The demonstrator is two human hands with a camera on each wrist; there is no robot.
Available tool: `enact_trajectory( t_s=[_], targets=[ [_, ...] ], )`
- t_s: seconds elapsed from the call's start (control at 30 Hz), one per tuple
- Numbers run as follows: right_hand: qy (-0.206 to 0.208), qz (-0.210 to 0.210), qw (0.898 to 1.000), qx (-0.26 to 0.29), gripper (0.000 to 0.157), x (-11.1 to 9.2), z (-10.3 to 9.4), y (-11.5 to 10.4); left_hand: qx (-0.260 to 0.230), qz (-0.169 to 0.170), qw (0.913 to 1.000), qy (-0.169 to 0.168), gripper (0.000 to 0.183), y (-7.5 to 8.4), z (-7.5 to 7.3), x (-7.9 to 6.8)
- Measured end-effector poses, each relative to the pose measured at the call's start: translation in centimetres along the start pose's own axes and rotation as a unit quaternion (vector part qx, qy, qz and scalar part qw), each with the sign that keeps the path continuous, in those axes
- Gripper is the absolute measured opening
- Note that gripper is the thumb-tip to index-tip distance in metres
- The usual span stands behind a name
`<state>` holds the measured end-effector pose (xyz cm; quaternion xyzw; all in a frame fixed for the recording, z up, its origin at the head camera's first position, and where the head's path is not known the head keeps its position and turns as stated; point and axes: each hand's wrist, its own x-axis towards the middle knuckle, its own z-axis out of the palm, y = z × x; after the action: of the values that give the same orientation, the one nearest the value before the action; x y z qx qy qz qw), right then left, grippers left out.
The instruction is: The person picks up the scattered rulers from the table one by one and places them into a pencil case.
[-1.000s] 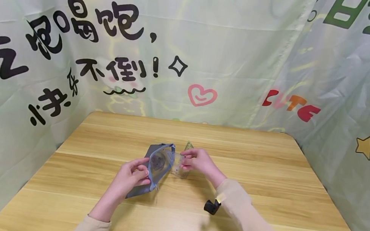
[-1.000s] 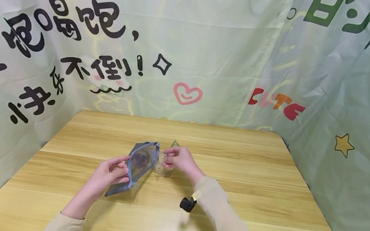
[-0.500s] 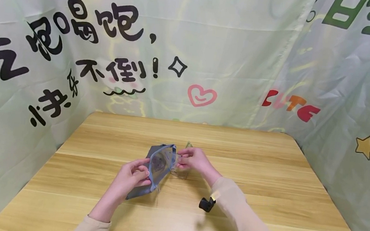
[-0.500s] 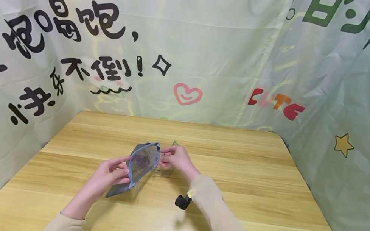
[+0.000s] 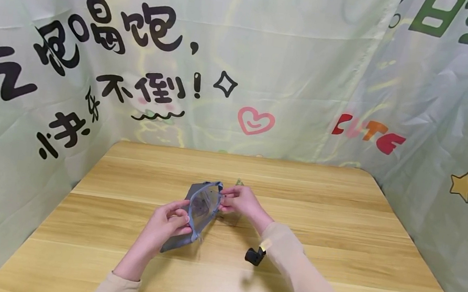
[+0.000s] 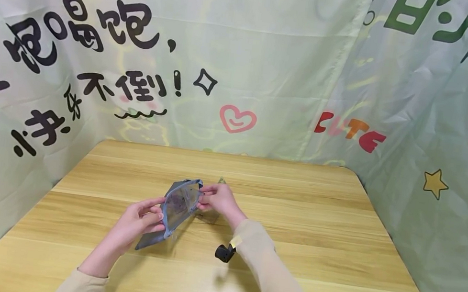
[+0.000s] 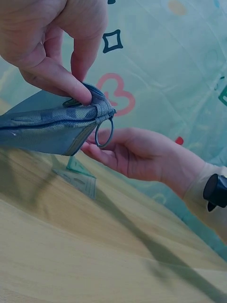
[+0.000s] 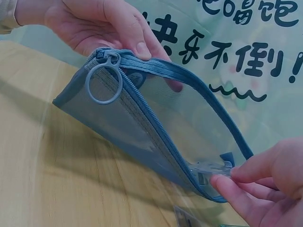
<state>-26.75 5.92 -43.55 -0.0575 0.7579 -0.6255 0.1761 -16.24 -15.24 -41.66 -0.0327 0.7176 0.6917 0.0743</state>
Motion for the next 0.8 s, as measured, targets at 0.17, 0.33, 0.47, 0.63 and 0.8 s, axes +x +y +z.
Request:
enact_trajectory(
  t_s=[0.17,0.33,0.47,0.63,0.8],
  targets=[
    [0.001,0.003,1.0,0.011,0.037,0.21,0.1,0.14,0.0,-0.001,1.0,0.002,0.051,-0.08,0.01,0.08],
    [0.003,0.001,1.0,0.009,0.037,0.08,0.2,0.04,0.0,-0.001,1.0,0.004,0.05,-0.11,0.0,0.09],
    [0.003,0.001,1.0,0.004,0.037,-0.11,0.27,-0.14,-0.001,-0.002,1.0,0.004,0.05,-0.16,0.03,0.09],
    [-0.001,0.003,1.0,0.001,0.037,-0.29,0.3,-0.39,-0.001,-0.002,1.0,0.004,0.051,-0.2,0.03,0.08],
    [-0.001,-0.013,0.999,-0.036,0.031,-0.36,0.12,-0.27,0.0,-0.003,1.0,0.004,0.051,-0.09,0.02,0.05]
  ],
)
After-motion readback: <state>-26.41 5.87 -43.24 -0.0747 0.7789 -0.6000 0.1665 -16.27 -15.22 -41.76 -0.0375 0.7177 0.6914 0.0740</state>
